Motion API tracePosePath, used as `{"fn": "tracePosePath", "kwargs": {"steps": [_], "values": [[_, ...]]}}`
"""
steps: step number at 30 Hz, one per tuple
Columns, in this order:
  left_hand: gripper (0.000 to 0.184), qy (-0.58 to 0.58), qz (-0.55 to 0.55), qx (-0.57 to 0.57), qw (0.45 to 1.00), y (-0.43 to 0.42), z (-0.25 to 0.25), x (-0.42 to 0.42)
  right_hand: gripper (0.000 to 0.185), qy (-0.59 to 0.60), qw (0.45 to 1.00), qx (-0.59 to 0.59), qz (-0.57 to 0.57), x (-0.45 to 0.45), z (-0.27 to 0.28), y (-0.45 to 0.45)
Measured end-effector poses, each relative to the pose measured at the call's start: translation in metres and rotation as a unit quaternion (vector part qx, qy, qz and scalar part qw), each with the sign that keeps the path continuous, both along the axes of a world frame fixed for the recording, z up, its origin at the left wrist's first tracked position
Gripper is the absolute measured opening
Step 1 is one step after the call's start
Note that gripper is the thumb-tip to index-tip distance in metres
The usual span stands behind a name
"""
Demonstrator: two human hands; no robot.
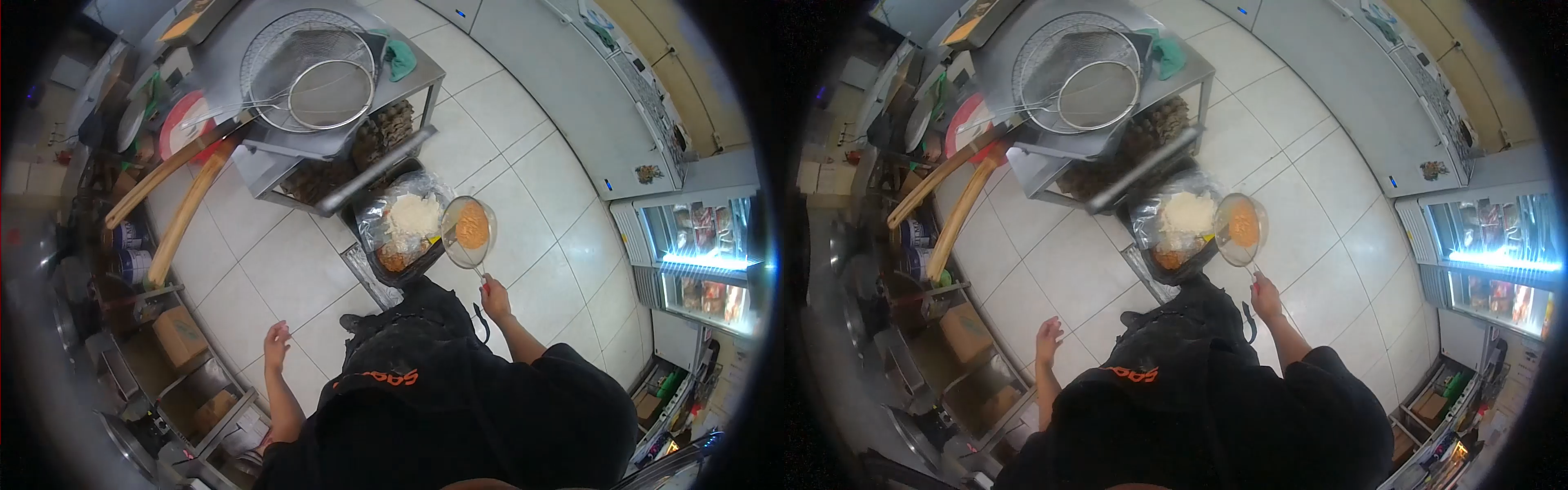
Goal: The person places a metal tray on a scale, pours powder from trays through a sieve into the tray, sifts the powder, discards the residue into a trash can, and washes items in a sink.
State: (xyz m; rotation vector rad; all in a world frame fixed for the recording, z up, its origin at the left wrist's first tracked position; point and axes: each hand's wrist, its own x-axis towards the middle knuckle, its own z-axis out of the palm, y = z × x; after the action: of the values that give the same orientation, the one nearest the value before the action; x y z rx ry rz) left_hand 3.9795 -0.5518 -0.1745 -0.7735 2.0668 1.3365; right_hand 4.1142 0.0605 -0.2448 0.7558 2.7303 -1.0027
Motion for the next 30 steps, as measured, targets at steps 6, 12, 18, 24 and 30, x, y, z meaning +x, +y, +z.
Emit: {"fn": "tracePosePath", "kwargs": {"steps": [6, 12, 18, 24, 30], "values": [[0.043, -0.077, 0.022, 0.019, 0.997, -0.051, -0.034, 0.100, 0.036, -0.074, 0.992, 0.064, 0.076, -0.045, -0.005, -0.044], [0.043, -0.121, 0.137, 0.057, 0.981, -0.105, -0.073, 0.223, 0.054, -0.135, 0.981, 0.105, 0.087, -0.065, 0.006, -0.098], [0.046, -0.051, 0.202, 0.177, 0.962, -0.175, -0.162, 0.319, 0.058, -0.142, 0.977, 0.146, 0.061, -0.069, 0.021, -0.155], [0.046, -0.054, 0.227, 0.148, 0.961, -0.221, -0.180, 0.326, 0.056, -0.126, 0.976, 0.174, 0.040, -0.068, 0.012, -0.198], [0.035, -0.095, 0.298, 0.090, 0.946, -0.241, -0.113, 0.298, 0.057, -0.097, 0.978, 0.183, 0.026, -0.068, 0.004, -0.238]]}}
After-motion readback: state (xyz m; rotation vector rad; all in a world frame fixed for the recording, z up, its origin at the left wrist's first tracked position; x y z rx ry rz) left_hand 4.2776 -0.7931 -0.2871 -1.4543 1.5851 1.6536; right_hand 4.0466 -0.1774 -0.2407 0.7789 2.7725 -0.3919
